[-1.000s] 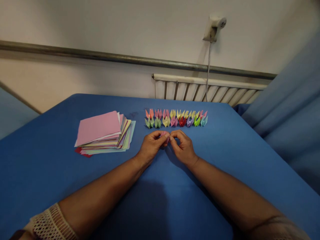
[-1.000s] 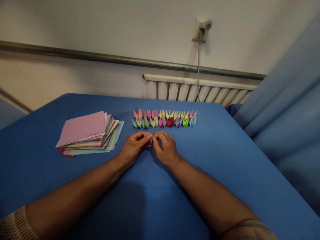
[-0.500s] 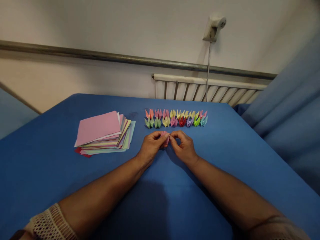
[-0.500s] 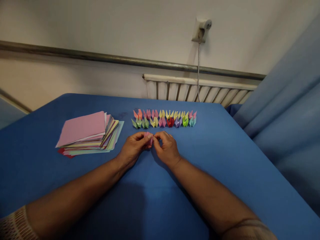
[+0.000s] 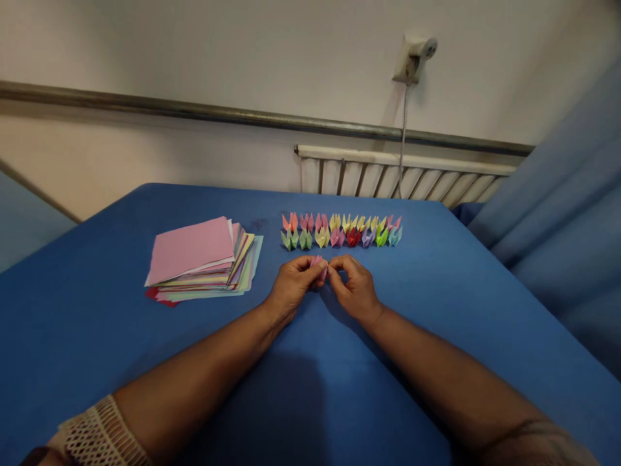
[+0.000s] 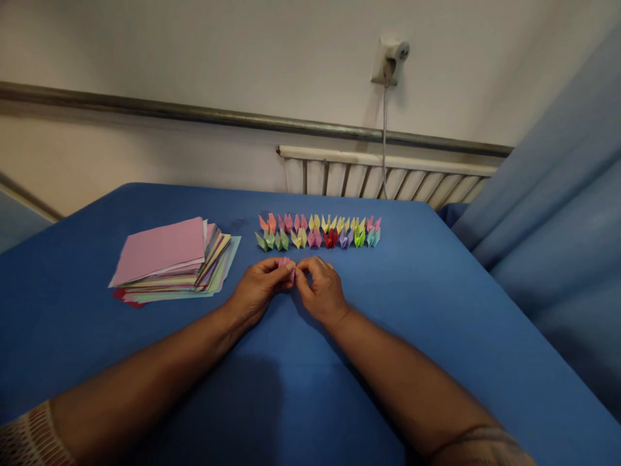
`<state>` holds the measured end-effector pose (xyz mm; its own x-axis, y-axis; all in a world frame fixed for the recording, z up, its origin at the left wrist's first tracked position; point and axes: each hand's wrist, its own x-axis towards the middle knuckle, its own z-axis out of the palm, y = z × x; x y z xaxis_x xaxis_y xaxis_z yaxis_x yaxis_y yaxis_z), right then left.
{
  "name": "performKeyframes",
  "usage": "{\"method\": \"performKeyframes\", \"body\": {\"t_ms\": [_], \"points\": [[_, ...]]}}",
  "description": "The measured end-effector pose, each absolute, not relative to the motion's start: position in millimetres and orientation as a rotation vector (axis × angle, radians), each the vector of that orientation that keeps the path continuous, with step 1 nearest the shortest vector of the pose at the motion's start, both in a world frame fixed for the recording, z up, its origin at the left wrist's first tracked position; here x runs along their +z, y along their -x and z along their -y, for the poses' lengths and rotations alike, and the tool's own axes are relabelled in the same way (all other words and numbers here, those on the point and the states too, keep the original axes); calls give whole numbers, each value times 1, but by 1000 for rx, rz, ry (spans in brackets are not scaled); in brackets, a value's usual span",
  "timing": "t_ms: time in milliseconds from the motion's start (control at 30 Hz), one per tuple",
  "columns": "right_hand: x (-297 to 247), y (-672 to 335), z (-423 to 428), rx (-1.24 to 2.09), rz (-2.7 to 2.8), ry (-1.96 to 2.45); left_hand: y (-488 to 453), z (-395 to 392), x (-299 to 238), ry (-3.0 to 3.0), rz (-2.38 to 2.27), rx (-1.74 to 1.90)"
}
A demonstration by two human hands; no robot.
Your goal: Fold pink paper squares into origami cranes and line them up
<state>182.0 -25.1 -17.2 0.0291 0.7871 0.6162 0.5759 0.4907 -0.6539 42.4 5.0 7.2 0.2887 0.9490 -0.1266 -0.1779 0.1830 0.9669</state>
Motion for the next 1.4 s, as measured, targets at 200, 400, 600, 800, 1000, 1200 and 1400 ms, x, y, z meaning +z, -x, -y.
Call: {"method": "performKeyframes", "body": {"t_ms": [200,400,600,800,1000,1200,1400], "points": [[-20,-183,22,313,1589,1138,-42,-5,9,-953,-904,974],[-20,-183,21,311,1600,1136,-41,-5,6,-999,-904,960],[-19,-185,18,318,1564,1155,-41,-5,9,-1003,-847,925],[-23,-184,16,478,1489,1106,-40,-7,7,-940,-811,952],[-29,-181,13,502,1509,1081,-40,-7,7,-918,-828,947],[-38,-189,2,569,1345,1078,-39,-8,9,-930,-853,994],[-43,-190,-1,651,1296,1067,-39,-13,2,-1124,-942,997]]}}
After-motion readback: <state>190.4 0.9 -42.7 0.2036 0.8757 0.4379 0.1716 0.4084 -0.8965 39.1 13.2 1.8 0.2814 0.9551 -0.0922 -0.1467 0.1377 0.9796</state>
